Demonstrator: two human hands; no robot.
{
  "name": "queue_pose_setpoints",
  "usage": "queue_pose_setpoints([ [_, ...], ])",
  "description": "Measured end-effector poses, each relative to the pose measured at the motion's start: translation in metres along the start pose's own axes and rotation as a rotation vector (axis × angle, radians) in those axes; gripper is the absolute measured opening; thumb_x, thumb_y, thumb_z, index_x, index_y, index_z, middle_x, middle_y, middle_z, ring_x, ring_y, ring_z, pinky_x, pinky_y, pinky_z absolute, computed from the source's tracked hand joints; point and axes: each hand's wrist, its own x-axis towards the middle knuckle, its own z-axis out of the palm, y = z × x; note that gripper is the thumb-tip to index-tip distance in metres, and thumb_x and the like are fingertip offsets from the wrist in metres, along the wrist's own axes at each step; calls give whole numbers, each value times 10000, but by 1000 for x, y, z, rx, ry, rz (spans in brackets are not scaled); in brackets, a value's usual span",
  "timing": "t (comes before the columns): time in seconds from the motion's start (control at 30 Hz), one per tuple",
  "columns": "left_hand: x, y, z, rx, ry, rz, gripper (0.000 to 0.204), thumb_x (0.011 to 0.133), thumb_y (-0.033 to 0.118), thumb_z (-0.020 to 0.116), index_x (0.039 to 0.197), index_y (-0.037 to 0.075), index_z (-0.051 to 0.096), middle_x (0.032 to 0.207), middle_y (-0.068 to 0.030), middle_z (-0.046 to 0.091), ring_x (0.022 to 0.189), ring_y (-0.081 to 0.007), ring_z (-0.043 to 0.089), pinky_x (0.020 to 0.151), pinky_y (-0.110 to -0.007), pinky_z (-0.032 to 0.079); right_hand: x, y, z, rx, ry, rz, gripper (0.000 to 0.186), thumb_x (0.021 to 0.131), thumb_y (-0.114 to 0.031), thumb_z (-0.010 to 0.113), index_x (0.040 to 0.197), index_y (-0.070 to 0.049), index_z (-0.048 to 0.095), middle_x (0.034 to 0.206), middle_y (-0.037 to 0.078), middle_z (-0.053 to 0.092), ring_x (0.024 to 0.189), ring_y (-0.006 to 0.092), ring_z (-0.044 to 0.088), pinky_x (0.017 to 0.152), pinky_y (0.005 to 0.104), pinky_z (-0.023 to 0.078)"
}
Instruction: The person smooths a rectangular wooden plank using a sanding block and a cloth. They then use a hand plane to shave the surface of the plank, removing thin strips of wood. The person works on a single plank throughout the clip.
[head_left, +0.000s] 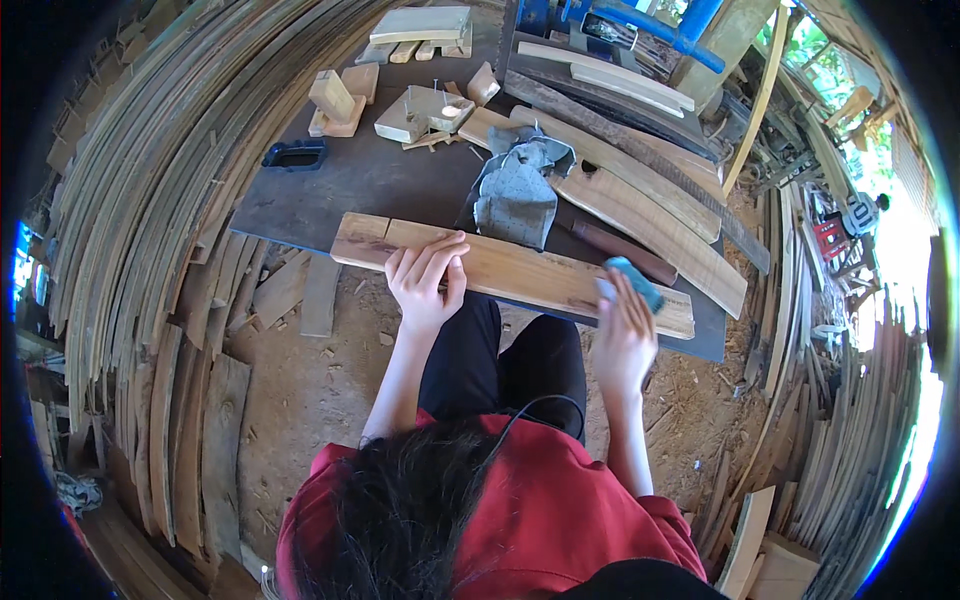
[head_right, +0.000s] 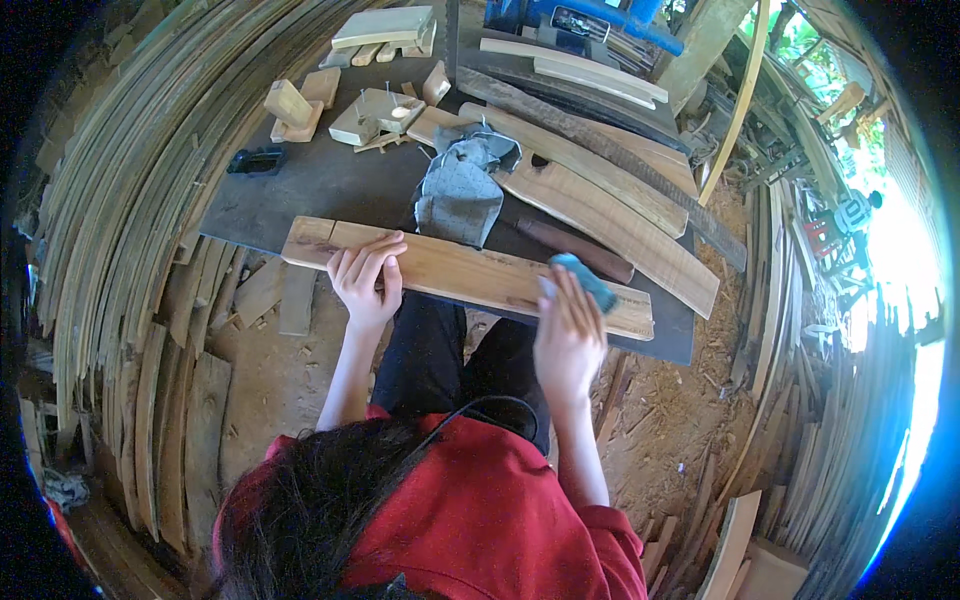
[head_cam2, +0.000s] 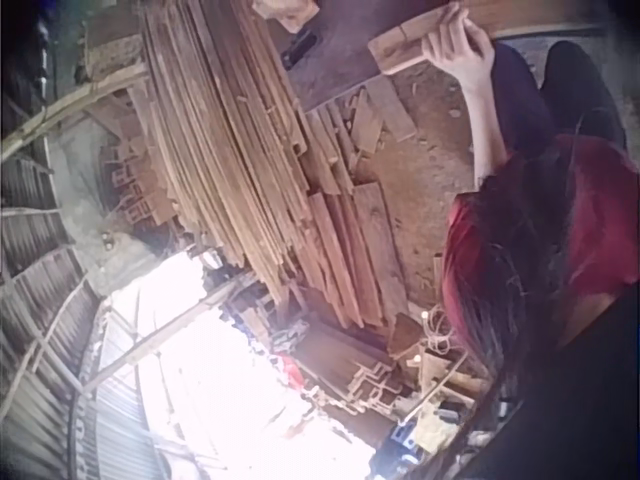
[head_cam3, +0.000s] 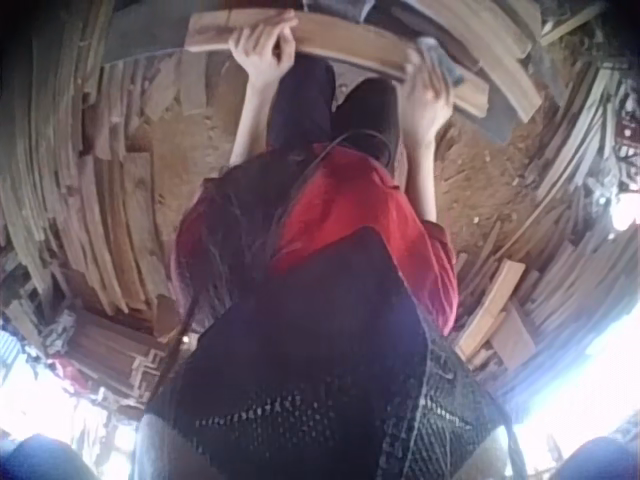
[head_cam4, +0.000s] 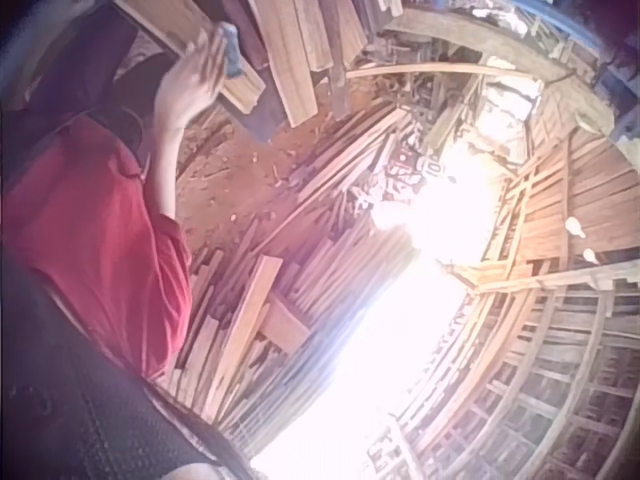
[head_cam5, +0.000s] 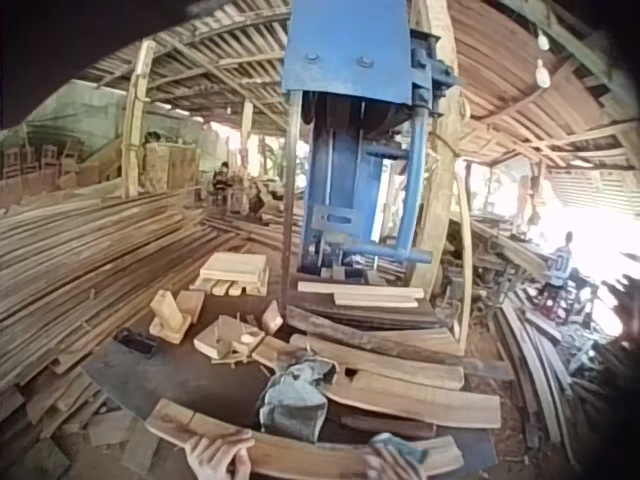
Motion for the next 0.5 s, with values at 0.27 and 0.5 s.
queue_pose_setpoints([
  [0.27,-1,-2,0,9,-4,26,126,846,137,548,847,130,674,948,40,702,794,-121,616,790,-285,356,16,-49,37,71,16,-110,269,897,-197,544,1107,-60,639,1173,87,631,1108,219,592,962,369,432],
  [0.5,3,-7,1,22,22,79,112,831,130,554,846,137,664,947,51,700,754,-118,606,769,-284,366,19,-57,31,188,-20,-146,257,884,-187,565,1110,-95,642,1198,40,619,1124,191,579,976,360,430],
])
